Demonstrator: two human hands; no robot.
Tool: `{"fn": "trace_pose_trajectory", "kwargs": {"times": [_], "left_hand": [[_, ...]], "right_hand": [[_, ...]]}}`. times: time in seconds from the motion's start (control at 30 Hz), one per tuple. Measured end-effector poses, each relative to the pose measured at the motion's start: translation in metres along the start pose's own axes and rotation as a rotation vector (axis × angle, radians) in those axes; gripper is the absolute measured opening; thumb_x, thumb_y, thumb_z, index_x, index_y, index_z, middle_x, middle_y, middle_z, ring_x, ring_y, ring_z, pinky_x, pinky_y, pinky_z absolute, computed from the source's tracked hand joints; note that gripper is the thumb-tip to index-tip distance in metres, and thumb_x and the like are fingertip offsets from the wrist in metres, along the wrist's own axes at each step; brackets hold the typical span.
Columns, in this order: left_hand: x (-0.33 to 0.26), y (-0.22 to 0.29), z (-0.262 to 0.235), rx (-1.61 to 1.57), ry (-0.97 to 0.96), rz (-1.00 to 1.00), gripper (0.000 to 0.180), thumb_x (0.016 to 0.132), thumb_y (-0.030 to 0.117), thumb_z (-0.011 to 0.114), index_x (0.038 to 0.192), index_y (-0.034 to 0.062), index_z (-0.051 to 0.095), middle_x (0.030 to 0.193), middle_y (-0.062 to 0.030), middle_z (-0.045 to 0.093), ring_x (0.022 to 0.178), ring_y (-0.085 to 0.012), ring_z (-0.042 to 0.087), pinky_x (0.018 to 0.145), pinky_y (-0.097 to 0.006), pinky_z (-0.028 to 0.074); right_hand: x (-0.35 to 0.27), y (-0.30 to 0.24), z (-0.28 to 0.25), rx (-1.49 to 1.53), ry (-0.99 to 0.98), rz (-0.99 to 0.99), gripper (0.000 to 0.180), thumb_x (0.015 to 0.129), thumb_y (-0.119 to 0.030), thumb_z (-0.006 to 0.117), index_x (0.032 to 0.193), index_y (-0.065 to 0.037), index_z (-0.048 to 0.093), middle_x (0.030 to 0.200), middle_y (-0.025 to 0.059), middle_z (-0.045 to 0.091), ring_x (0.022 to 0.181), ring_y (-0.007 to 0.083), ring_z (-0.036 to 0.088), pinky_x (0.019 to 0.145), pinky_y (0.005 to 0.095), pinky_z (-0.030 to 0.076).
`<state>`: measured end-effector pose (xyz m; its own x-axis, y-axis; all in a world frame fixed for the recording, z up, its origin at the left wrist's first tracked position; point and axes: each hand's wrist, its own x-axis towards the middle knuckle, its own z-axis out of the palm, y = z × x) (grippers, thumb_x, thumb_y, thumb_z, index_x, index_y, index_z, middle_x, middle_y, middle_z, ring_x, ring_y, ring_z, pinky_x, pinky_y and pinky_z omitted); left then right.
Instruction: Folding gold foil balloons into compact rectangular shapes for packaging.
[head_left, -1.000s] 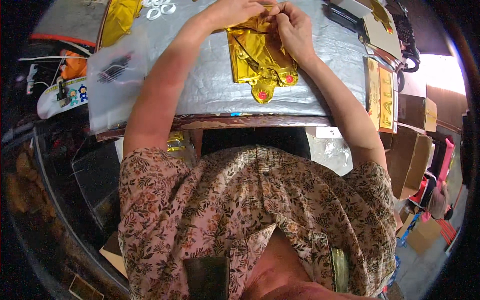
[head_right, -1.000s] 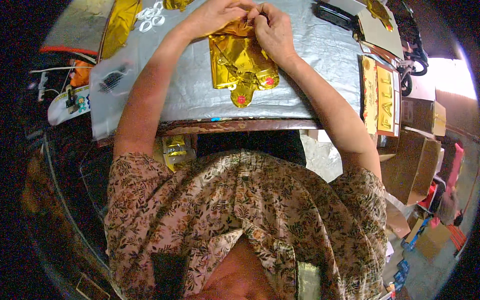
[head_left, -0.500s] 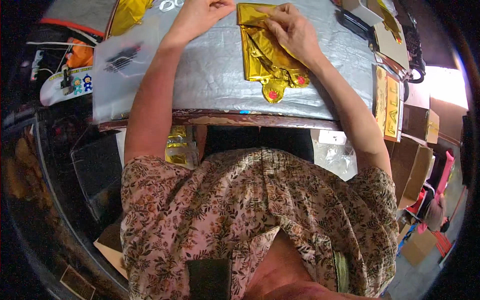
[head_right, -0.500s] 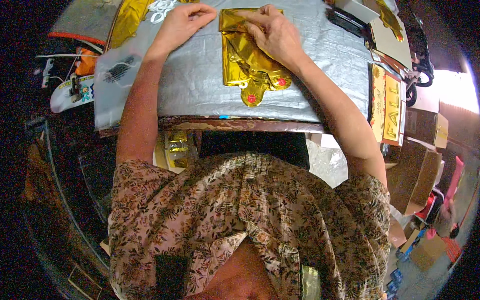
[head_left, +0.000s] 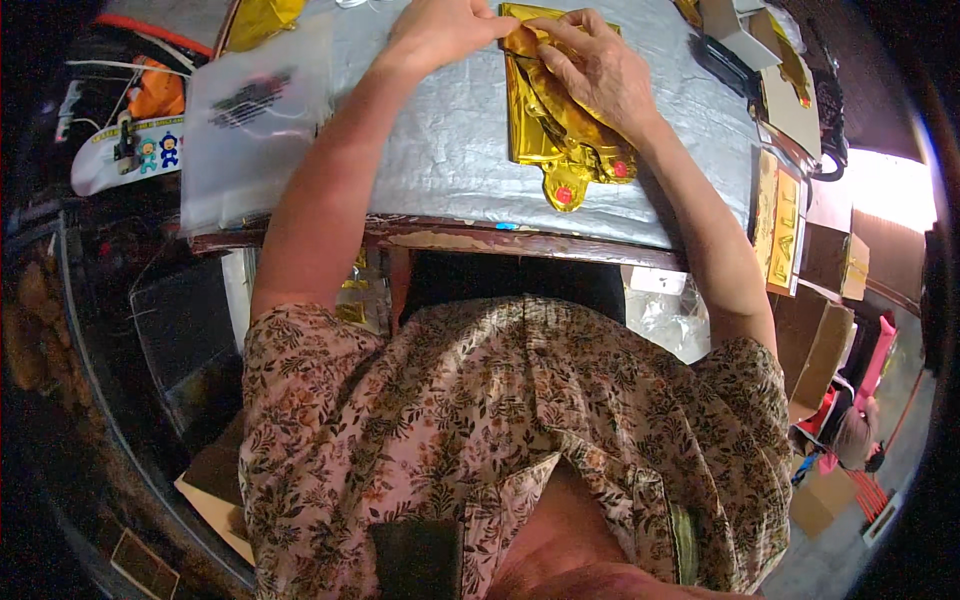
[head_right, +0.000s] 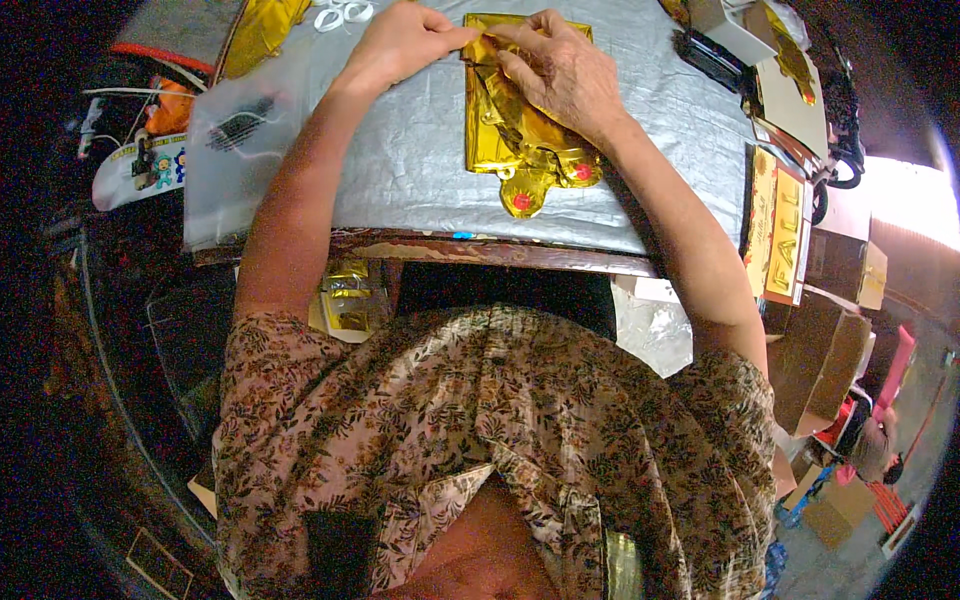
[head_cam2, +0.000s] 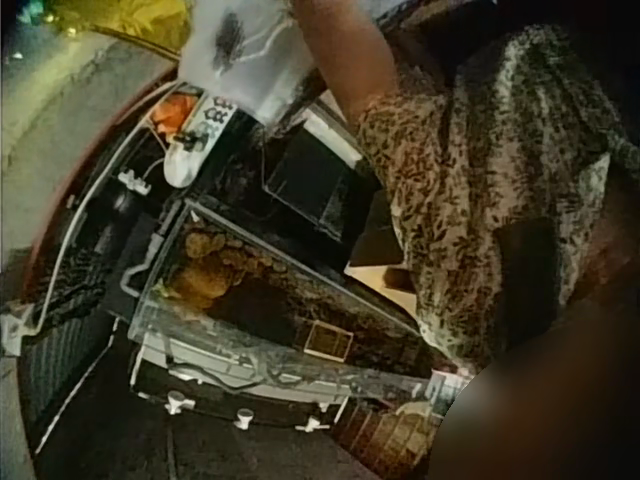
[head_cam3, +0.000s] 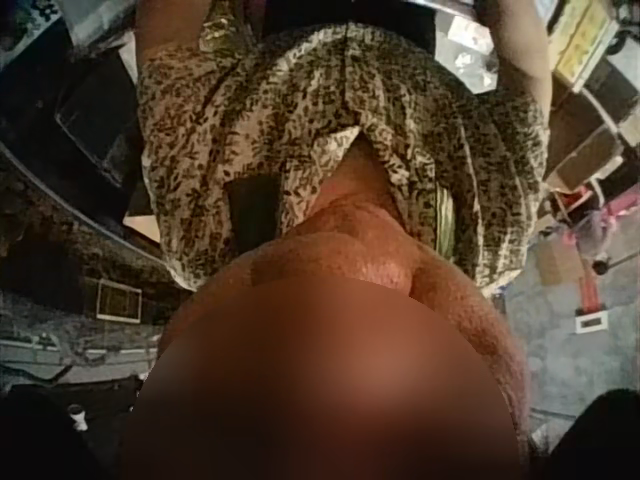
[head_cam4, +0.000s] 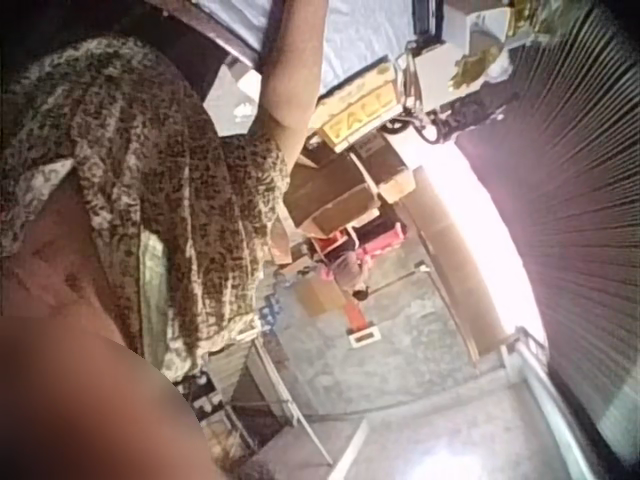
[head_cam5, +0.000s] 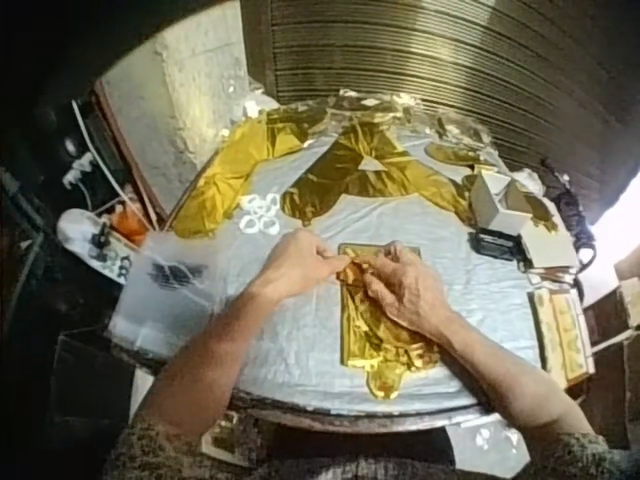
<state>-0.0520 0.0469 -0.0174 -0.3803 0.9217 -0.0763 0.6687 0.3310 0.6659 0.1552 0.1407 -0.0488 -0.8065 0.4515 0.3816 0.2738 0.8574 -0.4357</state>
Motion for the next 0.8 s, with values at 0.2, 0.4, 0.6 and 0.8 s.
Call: {"fn": "trace_pose_trajectory", "kwargs": {"times": [0.2, 0.4, 0.6, 0.8], "left_hand": [[0.002, -0.003, 0.0, -0.181, -0.034, -0.031, 0.048, 0.09, 0.039, 0.076, 0.073, -0.0057, 0.074, 0.059, -0.0137, 0.067, 0.053, -0.0202, 0.065, 0.055, -0.037, 0.05], [-0.001, 0.004, 0.009, -0.425, 0.014, -0.128, 0.036, 0.091, 0.026, 0.078, 0.089, -0.0095, 0.075, 0.068, -0.013, 0.071, 0.056, -0.0171, 0.067, 0.054, -0.031, 0.052], [0.012, -0.017, 0.015, -0.554, -0.077, -0.104, 0.026, 0.092, 0.017, 0.077, 0.094, -0.0082, 0.073, 0.075, -0.013, 0.073, 0.057, -0.0154, 0.067, 0.053, -0.029, 0.052], [0.016, -0.021, 0.018, -0.77, -0.145, -0.144, 0.023, 0.097, 0.016, 0.072, 0.109, -0.0035, 0.067, 0.086, -0.0093, 0.072, 0.062, -0.0131, 0.067, 0.054, -0.027, 0.051]], "right_hand": [[0.001, 0.0, 0.0, 0.016, -0.029, 0.04, 0.032, 0.096, -0.022, 0.066, 0.127, -0.013, 0.069, 0.106, 0.0178, 0.061, 0.095, 0.039, 0.064, 0.08, 0.0451, 0.052], [0.001, 0.026, 0.017, 0.152, 0.154, -0.237, 0.032, 0.096, -0.024, 0.067, 0.126, -0.012, 0.069, 0.106, 0.0184, 0.061, 0.095, 0.0395, 0.064, 0.081, 0.0461, 0.052], [0.0, 0.004, -0.001, 0.005, -0.036, 0.017, 0.038, 0.094, -0.03, 0.069, 0.127, -0.011, 0.068, 0.107, 0.018, 0.061, 0.097, 0.0391, 0.064, 0.081, 0.0462, 0.053], [0.002, -0.005, -0.006, 0.011, -0.041, 0.081, 0.043, 0.093, -0.033, 0.071, 0.13, -0.012, 0.067, 0.107, 0.0182, 0.061, 0.097, 0.0398, 0.064, 0.082, 0.0461, 0.053]]}}
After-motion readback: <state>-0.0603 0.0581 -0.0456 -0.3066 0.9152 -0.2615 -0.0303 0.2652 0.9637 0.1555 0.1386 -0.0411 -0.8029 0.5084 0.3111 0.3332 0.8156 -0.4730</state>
